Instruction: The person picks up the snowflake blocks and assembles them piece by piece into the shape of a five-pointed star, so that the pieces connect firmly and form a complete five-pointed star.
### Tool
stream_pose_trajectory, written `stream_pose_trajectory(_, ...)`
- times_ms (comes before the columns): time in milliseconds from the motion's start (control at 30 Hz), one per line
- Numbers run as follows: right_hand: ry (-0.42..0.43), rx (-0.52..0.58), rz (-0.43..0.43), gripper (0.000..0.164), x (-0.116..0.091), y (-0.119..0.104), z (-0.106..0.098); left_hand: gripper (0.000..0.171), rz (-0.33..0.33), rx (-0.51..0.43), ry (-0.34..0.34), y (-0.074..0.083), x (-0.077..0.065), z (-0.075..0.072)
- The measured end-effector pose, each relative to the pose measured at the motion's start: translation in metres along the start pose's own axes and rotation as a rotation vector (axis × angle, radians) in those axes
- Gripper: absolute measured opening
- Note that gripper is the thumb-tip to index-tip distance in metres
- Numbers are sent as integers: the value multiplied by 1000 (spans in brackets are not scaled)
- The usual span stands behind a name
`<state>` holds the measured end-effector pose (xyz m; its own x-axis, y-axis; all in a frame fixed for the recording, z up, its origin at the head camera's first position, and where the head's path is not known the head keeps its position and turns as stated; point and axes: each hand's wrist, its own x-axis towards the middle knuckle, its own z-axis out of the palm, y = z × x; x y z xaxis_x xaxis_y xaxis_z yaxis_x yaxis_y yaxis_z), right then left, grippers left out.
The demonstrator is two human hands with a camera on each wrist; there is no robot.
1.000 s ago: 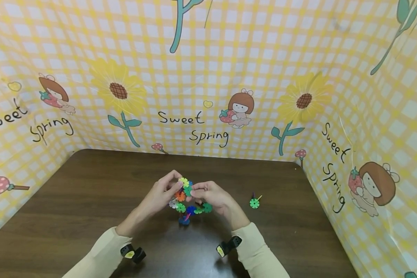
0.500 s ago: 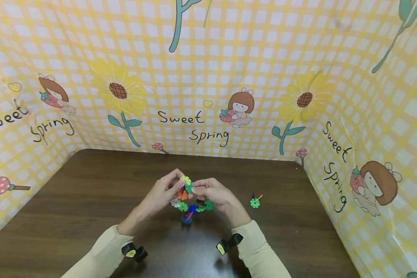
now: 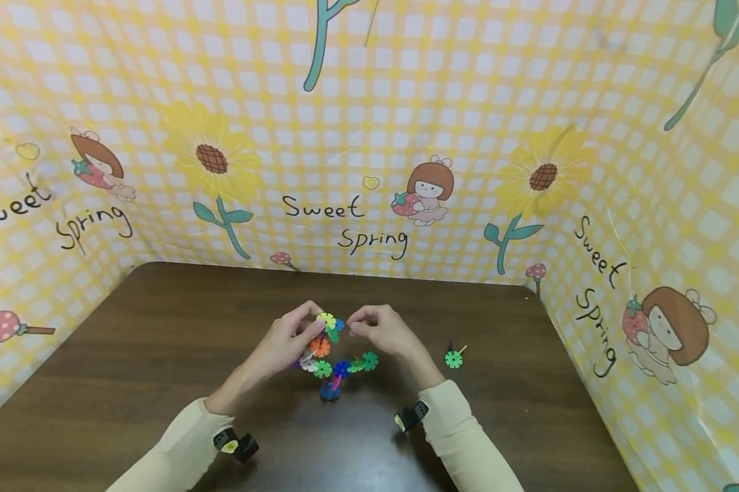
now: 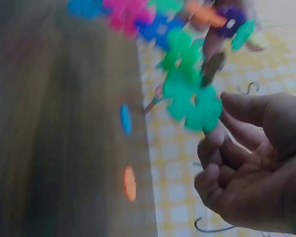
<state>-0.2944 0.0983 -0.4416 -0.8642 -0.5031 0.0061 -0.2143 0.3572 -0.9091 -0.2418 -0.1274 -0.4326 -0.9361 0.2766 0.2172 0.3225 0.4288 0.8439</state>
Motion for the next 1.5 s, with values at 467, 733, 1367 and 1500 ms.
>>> stream_pose_trajectory(467,137,-425,171,21,33,38,-12,6,-32,-18,-2,-8,-3,-4)
stream_pose_trajectory(733,135,-488,238,23,37,48,-4,4,5,-3,12,-9,-3,-4)
stream_pose_trajectory(1367,137,-366,140,8,15,36,-1,6,-13,-37,8,-5,-4,-4)
stream_pose_trajectory(1500,132,-292,83,4,5,26,-1,7,-18,-65,-5,-6,-3,-4)
